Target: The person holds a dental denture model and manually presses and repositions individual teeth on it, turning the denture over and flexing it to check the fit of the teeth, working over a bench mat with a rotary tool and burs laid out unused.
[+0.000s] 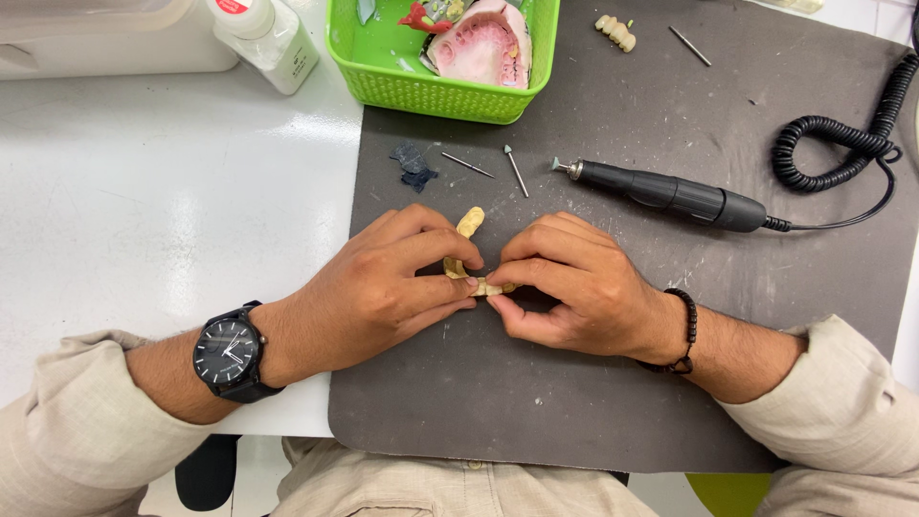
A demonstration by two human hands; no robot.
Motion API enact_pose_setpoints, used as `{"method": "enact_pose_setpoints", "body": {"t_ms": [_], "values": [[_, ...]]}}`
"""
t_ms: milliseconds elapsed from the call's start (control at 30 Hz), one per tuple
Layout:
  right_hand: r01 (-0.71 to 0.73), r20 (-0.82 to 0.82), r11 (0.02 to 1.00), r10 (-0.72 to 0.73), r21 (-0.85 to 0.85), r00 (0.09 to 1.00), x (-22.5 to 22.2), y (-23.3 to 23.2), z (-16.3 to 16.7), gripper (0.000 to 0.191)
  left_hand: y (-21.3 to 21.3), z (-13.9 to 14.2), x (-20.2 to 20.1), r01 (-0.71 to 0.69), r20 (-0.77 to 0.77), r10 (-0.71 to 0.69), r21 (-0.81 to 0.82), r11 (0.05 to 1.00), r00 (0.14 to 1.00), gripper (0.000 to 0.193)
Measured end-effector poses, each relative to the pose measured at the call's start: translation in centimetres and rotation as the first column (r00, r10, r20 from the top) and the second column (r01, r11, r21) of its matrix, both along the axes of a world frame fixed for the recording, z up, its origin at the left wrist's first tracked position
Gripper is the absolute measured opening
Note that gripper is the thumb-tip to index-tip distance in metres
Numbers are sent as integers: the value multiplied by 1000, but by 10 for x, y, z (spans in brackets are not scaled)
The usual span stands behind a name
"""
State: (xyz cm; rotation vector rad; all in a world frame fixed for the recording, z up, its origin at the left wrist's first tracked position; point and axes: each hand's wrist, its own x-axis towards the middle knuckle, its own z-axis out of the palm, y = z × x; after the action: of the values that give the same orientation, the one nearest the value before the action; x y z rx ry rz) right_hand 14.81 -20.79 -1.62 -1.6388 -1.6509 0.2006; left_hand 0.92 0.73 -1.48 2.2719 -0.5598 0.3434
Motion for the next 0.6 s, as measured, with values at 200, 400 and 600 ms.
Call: {"method": "enact_pose_setpoints", "body": {"t_ms": [200, 400, 600], "values": [[7, -3, 1000, -7, -24, 1000, 0, 1, 0, 29, 0, 0, 0, 3, -2, -3, -5, 1000, 1000, 15], [24, -1, 997, -24, -70, 1000, -1, 2, 2, 29, 0, 0, 0, 0, 4, 0, -2, 1000, 1000, 14], [14, -39, 999, -15, -29, 999, 0, 0, 3, 30, 0, 0, 0, 2, 3, -2, -2, 1000, 1000, 15]]}}
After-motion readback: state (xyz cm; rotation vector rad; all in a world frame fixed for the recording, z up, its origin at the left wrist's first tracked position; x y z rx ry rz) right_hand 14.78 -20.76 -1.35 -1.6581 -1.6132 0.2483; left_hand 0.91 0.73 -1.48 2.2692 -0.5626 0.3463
